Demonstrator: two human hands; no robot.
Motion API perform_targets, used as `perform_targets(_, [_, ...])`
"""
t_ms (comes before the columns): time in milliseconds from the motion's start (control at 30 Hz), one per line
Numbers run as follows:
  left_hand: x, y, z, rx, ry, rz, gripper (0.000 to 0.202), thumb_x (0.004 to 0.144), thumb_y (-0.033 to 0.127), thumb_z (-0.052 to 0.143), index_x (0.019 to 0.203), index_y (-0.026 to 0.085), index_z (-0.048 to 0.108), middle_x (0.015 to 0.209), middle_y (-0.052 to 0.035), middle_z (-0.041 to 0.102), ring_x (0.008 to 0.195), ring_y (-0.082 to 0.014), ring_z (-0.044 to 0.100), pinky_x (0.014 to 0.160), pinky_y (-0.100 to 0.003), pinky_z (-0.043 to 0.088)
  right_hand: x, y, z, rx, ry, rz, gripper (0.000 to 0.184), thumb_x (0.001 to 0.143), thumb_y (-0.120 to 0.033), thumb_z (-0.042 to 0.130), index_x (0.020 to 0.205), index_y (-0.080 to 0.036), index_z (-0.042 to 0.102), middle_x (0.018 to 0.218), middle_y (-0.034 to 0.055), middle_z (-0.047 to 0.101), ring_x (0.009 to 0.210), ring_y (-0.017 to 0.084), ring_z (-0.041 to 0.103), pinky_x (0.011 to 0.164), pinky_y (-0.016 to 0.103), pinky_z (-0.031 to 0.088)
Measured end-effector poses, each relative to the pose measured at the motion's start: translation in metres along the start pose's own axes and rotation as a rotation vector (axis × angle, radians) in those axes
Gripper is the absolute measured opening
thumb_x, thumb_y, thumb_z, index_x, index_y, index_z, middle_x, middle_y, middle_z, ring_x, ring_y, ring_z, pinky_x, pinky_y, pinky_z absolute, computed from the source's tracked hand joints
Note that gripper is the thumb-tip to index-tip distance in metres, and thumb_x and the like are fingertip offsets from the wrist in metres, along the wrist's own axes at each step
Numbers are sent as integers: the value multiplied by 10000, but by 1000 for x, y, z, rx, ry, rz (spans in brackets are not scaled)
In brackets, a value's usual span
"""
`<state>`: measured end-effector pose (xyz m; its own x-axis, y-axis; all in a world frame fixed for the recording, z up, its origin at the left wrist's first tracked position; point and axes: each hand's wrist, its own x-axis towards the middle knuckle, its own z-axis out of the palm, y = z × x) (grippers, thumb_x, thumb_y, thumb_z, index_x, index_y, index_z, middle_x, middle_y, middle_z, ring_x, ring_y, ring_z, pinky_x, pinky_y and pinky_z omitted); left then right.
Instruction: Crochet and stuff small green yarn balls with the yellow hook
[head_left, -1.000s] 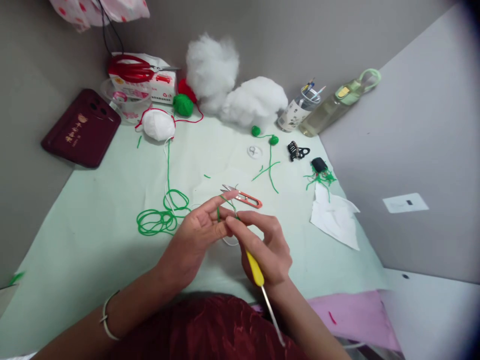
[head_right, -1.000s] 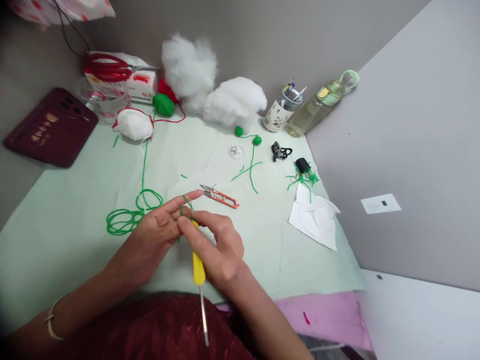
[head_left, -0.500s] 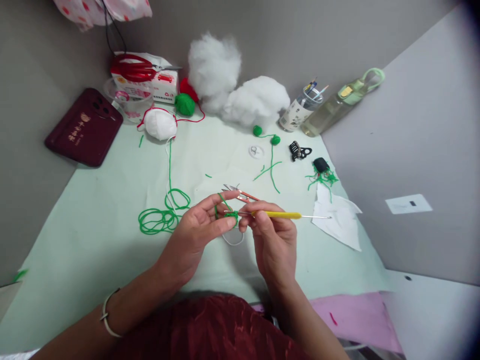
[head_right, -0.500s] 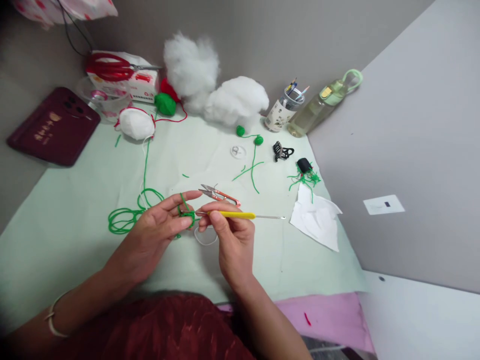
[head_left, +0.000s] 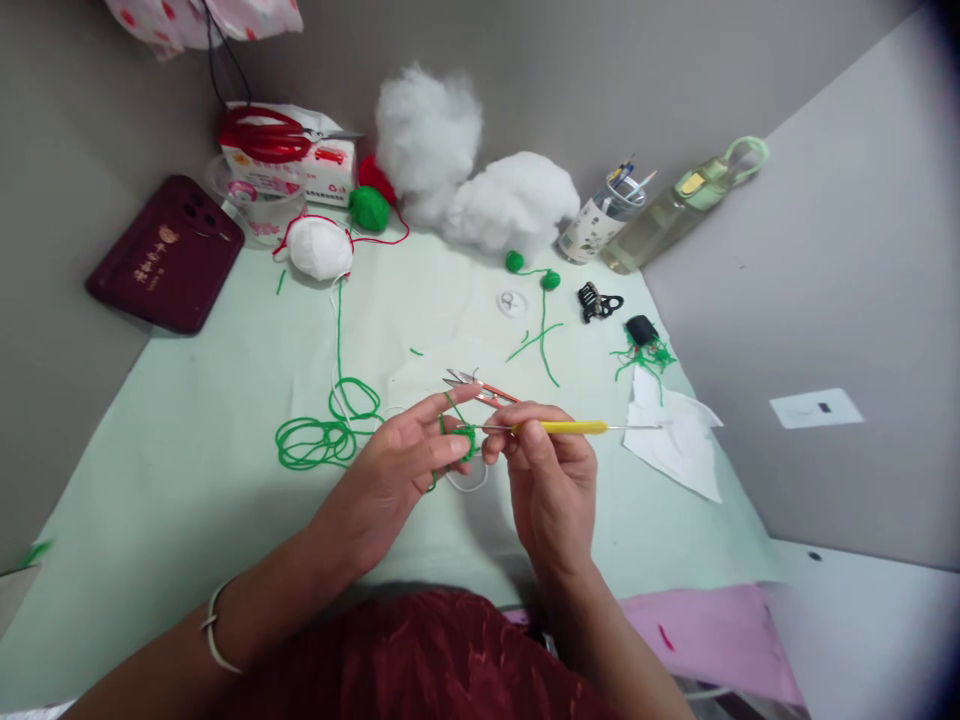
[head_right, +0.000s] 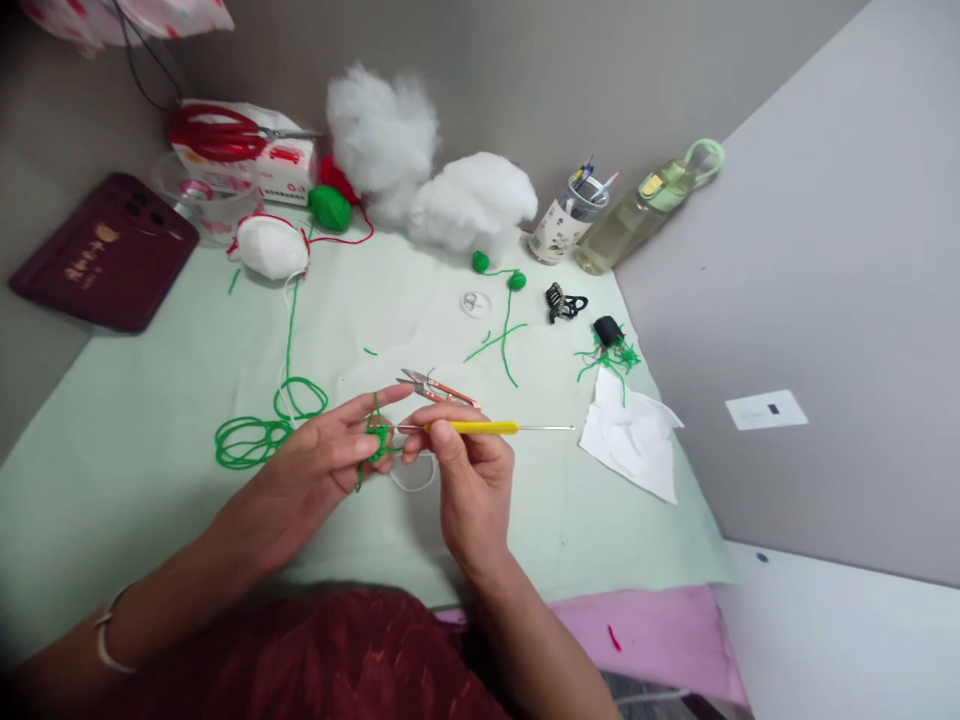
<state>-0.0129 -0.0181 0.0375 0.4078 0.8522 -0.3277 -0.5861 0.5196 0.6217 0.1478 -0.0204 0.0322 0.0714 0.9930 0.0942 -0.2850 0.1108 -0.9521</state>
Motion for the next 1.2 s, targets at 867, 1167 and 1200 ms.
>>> perform_targets(867, [12,2,-13,24,170,194,215,779,344,894,824,188,755,725,12,693,690,-103,617,664,-189,493,36,0,-19,-273,-401,207,266,948,-384,711,763,-193,710,754,13,662,679,140,588,655,287,469])
perform_targets(1167, [16,-3,-14,44,169,151,187,787,322,889,823,188,764,717,22,707,635,-76,597,630,-162,483,29,1,-8,-406,-475,146,182,978,-331,677,850,-203,694,804,5,656,771,140,597,758,295,481])
perform_targets(1200, [16,-2,-14,29,163,146,194,778,320,896,819,184,764,709,21,703,636,-78,598,627,-163,485,29,2,-9,-417,-469,134,201,987,-327,663,834,-200,693,788,3,648,752,135,588,743,290,479])
